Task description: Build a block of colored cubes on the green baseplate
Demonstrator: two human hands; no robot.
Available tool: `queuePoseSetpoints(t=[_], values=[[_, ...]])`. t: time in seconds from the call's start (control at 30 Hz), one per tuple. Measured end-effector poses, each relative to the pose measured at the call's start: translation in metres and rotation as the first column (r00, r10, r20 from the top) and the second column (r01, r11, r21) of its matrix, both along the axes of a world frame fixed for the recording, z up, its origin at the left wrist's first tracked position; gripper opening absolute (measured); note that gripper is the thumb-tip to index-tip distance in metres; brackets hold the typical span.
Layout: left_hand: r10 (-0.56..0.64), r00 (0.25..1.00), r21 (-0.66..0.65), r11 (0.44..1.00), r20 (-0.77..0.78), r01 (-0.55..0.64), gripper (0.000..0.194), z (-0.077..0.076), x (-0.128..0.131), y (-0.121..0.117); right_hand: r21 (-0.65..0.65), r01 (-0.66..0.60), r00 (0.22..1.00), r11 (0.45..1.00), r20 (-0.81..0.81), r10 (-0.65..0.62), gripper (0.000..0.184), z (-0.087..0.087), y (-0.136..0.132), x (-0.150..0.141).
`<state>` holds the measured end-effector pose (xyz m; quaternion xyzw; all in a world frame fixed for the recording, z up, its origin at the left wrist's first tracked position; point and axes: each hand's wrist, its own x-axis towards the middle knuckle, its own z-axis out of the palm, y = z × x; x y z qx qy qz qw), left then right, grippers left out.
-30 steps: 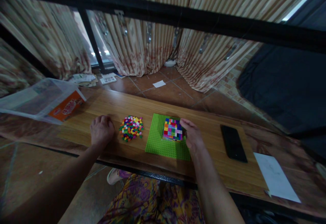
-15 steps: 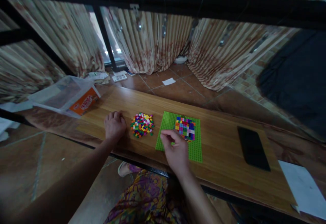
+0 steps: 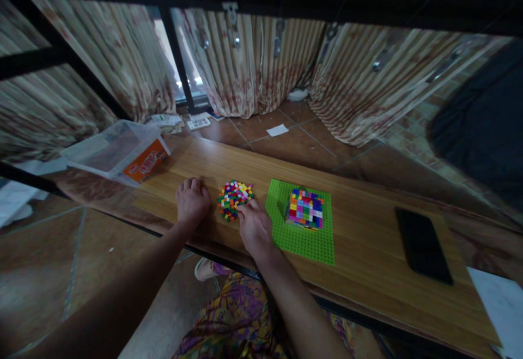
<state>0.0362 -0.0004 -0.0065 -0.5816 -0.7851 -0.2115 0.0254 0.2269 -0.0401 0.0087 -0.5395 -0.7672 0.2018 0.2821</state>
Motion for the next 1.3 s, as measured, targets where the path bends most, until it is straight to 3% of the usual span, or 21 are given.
queuePoseSetpoints(t=[0.2,0.43,0.9,1.3], values=[[-0.001,1.000,-0.003,1.000,0.003,0.001,0.033,0.000,0.000,0.000,-0.040,0.023,0.999,0.999,-0.025,-0.024,0.018,-0.006,0.010,0.000],[-0.006,1.000,0.014,1.000,-0.014,0.006,0.032,-0.001,-0.001,0.000,-0.051,-0.039,0.994,0.998,0.100,0.044,0.014,0.000,0.021,-0.001],[-0.008,0.999,0.030,0.999,-0.035,0.010,0.032,-0.001,-0.001,0.000,0.009,-0.069,0.990,0.998,0.128,0.068,0.019,0.007,0.012,0.016],[0.009,0.998,0.019,1.000,-0.055,-0.008,0.031,-0.001,0.000,0.000,0.040,-0.082,0.973,0.996,0.217,0.071,0.007,0.000,0.016,0.004]])
